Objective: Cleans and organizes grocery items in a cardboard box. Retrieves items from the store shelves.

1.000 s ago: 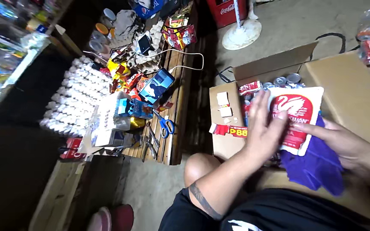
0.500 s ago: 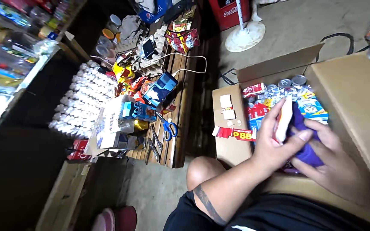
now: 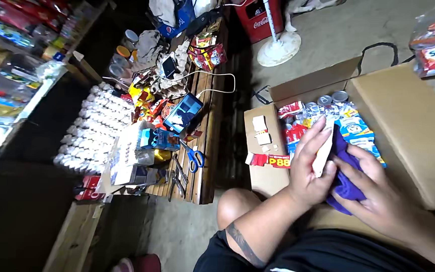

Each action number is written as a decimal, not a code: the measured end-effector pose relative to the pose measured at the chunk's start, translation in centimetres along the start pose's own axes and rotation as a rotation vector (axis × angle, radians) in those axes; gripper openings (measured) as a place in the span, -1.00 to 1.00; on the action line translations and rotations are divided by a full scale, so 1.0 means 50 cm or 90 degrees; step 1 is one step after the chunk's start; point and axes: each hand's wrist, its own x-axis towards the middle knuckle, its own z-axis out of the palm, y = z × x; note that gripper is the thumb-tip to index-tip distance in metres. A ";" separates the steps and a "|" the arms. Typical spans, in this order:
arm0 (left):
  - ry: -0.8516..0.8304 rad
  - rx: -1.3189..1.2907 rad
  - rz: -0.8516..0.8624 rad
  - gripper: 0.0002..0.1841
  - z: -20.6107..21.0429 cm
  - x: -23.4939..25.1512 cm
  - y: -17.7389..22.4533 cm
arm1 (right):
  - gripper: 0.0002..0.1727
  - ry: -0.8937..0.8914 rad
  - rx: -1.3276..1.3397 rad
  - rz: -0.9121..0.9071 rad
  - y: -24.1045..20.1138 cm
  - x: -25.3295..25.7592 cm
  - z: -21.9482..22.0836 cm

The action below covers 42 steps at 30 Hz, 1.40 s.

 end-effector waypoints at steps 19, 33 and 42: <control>0.013 -0.150 -0.263 -0.27 0.001 -0.004 0.040 | -0.36 0.014 -0.117 -0.044 0.035 0.012 -0.008; 0.135 -0.489 -0.536 -0.39 -0.031 0.034 0.027 | -0.46 -0.137 -0.203 -0.089 0.043 -0.009 0.000; 0.264 -0.566 -0.390 -0.45 -0.076 0.058 0.015 | -0.20 -0.220 -0.271 -0.116 0.037 -0.006 -0.012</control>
